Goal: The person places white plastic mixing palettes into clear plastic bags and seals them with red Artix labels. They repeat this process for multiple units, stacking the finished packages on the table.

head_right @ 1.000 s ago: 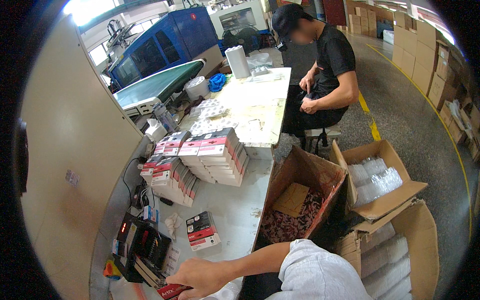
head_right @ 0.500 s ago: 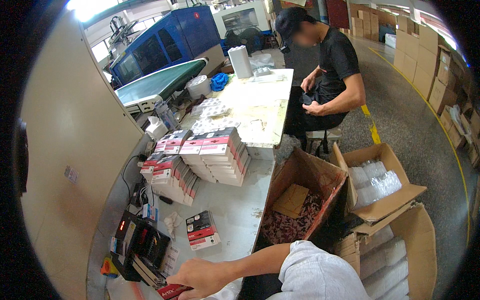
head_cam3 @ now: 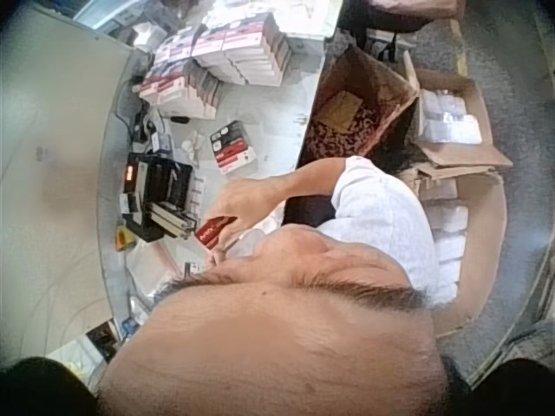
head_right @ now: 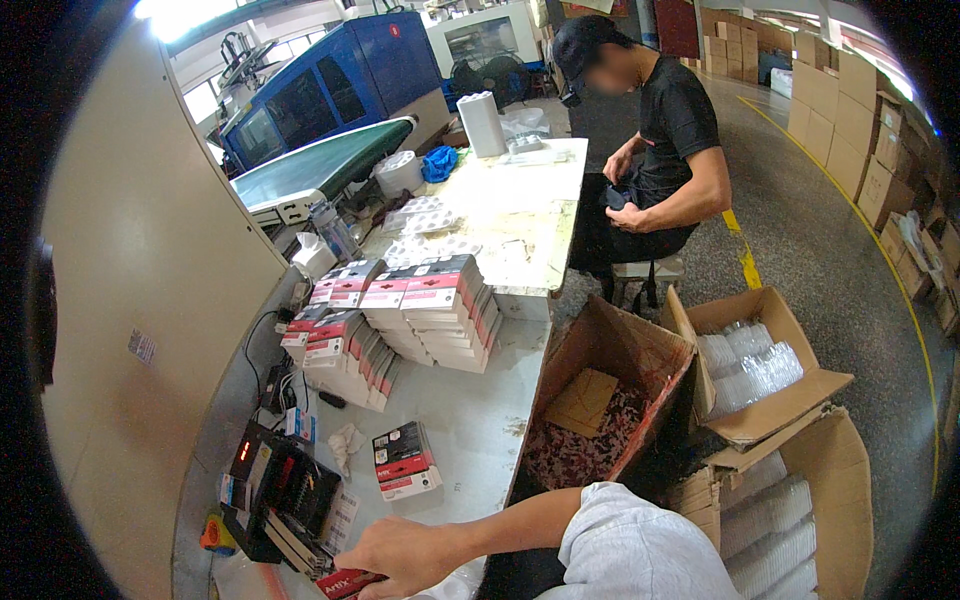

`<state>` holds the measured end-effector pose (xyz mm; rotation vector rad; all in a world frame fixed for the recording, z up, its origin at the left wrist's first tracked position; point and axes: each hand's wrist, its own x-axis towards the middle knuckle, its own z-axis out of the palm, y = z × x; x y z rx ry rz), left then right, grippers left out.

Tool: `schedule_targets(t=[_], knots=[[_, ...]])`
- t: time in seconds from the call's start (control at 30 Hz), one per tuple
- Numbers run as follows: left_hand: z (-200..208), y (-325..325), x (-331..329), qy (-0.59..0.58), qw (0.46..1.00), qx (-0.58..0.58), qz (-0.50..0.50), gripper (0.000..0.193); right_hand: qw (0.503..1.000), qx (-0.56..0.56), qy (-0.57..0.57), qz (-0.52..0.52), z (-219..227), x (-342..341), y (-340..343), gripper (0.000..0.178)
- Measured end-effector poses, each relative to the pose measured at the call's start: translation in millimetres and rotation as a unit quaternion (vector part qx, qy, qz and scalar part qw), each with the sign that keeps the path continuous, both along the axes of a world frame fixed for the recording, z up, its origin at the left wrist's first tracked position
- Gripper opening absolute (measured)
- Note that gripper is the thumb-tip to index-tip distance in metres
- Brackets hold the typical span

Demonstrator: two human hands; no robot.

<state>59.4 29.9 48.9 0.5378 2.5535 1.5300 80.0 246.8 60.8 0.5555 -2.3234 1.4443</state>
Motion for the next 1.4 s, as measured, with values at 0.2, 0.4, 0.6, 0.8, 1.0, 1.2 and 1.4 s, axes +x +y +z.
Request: schedule_targets(t=[0.2, 0.4, 0.6, 0.8, 1.0, 1.2, 1.4], knots=[[-1, -2, -1, 0.005, 1.0, -0.01, 0.002, 0.026, 1.0, 0.018, -0.007, -0.007, -4, -2, -1, 0.036], [-1, -1, -1, 0.012, 1.0, -0.02, 0.016, 0.025, 0.998, -0.024, -0.029, 0.041, -9, -6, -2, 0.026], [2, -3, -1, 0.001, 1.0, -0.02, 0.007, 0.025, 0.999, 0.014, -0.035, 0.027, -6, -6, -2, 0.03], [0, -1, -2, 0.026, 1.0, -0.009, 0.008, 0.023, 1.0, 0.004, 0.01, -0.009, -2, -4, -4, 0.035], [1, -2, 1, 0.028, 0.999, -0.006, 0.018, 0.02, 1.0, 0.004, 0.019, 0.006, -2, -6, -5, 0.032], [2, -9, -2, -0.009, 1.0, -0.012, 0.018, 0.023, 0.999, 0.029, -0.001, 0.016, 2, -13, -11, 0.034], [-4, -24, -4, -0.043, 0.999, -0.021, 0.017, 0.027, 0.994, 0.093, -0.042, 0.041, 9, -17, -18, 0.031]])
